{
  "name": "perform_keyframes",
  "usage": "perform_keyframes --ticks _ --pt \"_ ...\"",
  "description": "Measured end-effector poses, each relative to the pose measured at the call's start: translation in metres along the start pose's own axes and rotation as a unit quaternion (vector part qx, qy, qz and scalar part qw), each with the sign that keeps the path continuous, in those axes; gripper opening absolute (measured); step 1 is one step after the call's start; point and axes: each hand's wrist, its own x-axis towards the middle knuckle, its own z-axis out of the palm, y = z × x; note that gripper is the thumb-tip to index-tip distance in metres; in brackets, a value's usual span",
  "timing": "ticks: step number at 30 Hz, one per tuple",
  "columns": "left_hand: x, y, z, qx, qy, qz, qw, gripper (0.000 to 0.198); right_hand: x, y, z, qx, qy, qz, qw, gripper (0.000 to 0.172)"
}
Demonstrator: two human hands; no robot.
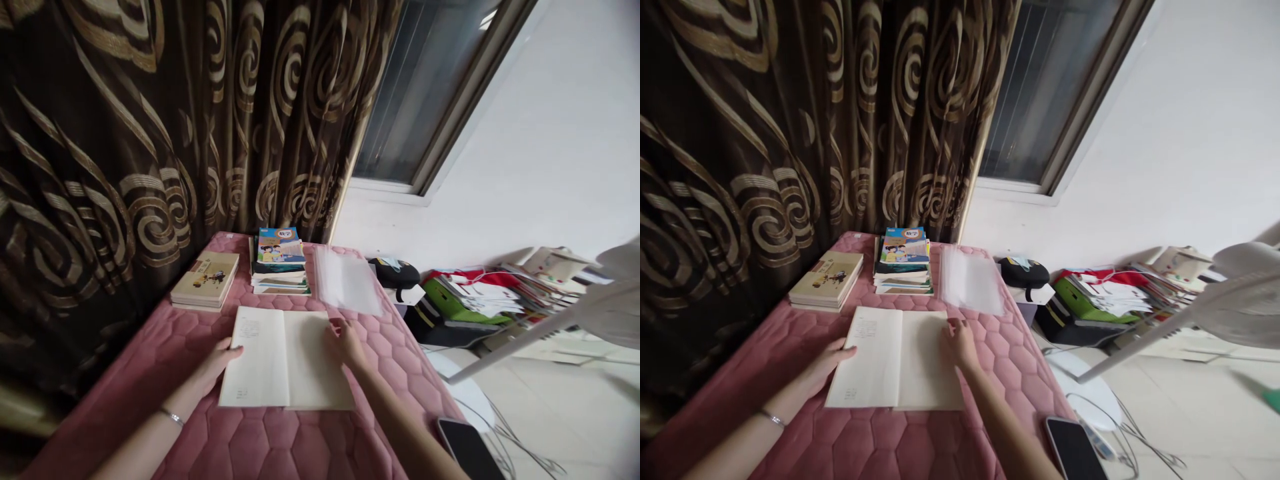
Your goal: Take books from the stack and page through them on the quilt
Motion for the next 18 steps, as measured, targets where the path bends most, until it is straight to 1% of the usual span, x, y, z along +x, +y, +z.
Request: perform_keyframes --ticks 2,4,6,7,9,11,13,15,16,18 --pt "-0.001 0.003 0.003 -0.005 0.011 0.001 1.0 0.044 -0.021 -0.008 0.016 -0.021 0.018 -0.099 0.995 0.029" --pt "-0.003 0.008 0.007 -0.007 0.018 -0.001 1.0 0.042 -0.044 -0.021 0.036 -0.044 0.04 -0.199 0.978 0.03" --pt "-0.006 0.014 0.009 -0.01 0.018 0.002 1.0 0.041 -0.064 -0.035 0.056 -0.069 0.055 -0.25 0.964 0.033" --pt "-0.007 0.018 0.011 -0.011 0.018 0.004 1.0 0.04 -0.071 -0.04 0.065 -0.068 0.047 -0.266 0.96 0.037" --pt "-0.009 0.026 0.014 -0.01 0.019 0.004 1.0 0.039 -0.078 -0.048 0.08 -0.045 0.018 -0.273 0.961 0.043" --pt "-0.009 0.034 0.019 -0.01 0.024 0.004 1.0 0.039 -0.077 -0.052 0.092 -0.008 -0.022 -0.257 0.966 0.05" --pt "-0.008 0.041 0.026 -0.019 0.032 0.009 0.999 0.042 -0.074 -0.052 0.103 0.029 -0.06 -0.236 0.969 0.056" --pt "-0.006 0.045 0.037 -0.048 0.033 0.022 0.998 0.046 -0.072 -0.052 0.11 0.065 -0.078 -0.219 0.97 0.061" --pt "-0.005 0.045 0.044 -0.071 0.023 0.028 0.997 0.049 -0.073 -0.052 0.113 0.085 -0.079 -0.212 0.97 0.063" --pt "-0.002 0.045 0.059 -0.123 -0.021 0.03 0.992 0.057 -0.074 -0.053 0.116 0.132 -0.074 -0.193 0.97 0.067"
